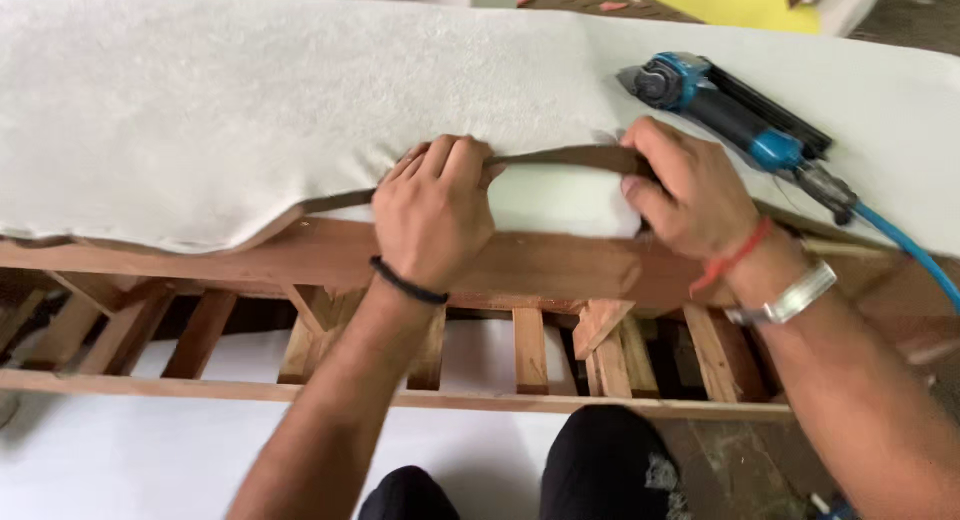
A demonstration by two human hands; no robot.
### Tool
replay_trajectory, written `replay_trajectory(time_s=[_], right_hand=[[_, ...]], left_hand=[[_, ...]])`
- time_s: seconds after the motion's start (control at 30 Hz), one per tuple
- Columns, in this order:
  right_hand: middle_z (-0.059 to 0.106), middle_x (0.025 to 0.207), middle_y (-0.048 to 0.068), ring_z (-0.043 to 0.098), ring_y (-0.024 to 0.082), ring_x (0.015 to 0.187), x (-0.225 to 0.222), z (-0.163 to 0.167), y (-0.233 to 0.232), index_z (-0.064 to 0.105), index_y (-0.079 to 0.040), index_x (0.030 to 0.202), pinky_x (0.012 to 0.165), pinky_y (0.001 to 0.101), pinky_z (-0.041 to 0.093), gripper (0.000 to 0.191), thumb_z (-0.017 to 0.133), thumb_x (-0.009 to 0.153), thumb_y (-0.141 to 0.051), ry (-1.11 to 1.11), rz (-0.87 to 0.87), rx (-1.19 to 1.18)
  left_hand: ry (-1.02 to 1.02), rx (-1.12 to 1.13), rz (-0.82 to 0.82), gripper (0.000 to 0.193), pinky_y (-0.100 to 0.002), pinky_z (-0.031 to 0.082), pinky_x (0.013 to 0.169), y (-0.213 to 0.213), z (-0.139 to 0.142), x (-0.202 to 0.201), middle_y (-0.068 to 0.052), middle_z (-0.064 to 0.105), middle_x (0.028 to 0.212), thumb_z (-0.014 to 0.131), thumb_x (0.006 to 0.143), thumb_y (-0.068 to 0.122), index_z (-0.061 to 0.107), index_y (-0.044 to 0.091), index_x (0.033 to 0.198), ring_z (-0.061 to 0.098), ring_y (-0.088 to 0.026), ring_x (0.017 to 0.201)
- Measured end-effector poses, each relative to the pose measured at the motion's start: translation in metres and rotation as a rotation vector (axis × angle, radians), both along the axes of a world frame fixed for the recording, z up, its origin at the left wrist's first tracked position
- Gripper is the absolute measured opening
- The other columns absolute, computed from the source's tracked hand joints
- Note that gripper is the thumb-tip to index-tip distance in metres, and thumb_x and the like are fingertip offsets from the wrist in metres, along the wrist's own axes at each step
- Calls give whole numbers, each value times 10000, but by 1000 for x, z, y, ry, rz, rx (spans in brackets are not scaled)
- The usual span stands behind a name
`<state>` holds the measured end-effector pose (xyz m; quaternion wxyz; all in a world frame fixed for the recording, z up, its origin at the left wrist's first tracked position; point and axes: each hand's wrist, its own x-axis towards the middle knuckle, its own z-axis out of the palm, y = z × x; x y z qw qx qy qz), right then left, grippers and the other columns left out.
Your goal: The person staples beige fabric onto a wooden furniture frame using a pneumatic staple gun. They pull and smooth the fabric, fold edges, and drive staples along the frame's perimeter to secure the material.
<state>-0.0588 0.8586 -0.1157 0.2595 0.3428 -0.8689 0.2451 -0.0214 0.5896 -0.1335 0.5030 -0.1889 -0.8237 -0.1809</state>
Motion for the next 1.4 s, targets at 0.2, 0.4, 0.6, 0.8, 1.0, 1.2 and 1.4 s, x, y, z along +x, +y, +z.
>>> replay_trajectory(time_s=[0.2,0.4,0.6,0.8,1.0,1.2,1.4], right_hand=[[595,791,161,606,363,673,6,-9,-7,532,-29,1000,597,462,480,223,630,851,-162,11,-30,3],[539,703,120,568,318,609,-4,-1,-14,518,-49,817,535,430,467,165,639,750,-139,-123,37,6],[535,737,110,563,318,646,-9,-6,-15,505,-61,803,546,426,470,145,613,742,-138,-170,86,-32],[541,760,138,556,331,612,-17,-18,-11,508,-57,889,527,460,476,277,675,725,-205,-78,78,15],[564,870,123,597,358,784,-20,-28,-7,499,-74,972,643,472,507,252,665,783,-80,-106,42,101],[580,875,125,624,359,796,-20,-23,-10,498,-75,978,630,470,520,290,704,774,-61,-137,65,97],[601,867,144,622,376,774,-17,-14,-15,521,-81,961,655,475,528,238,657,769,-48,-189,74,35]], left_hand=[[-3,-27,8,63,-404,595,980,-4,-2,3,-113,756,1087,712,928,74,689,36,973,750,-234,1017],[-98,79,-51,99,-384,597,942,-1,11,7,-94,765,1025,755,833,42,720,53,925,764,-248,1033],[-372,227,-56,253,-406,568,933,5,47,15,-123,729,1093,761,786,104,723,58,1033,711,-291,1055],[-650,216,-53,181,-428,526,956,12,59,20,-117,693,1157,754,845,142,726,73,1010,638,-333,1124],[-636,280,79,192,-447,457,1141,33,36,21,-87,680,1192,621,891,28,726,73,1045,636,-308,1215],[-842,252,103,250,-438,420,1157,35,28,13,-128,678,1224,566,894,0,740,69,1060,625,-318,1207],[-788,251,214,253,-442,455,1081,36,34,12,-149,666,1268,578,900,31,726,73,1101,587,-377,1219]])
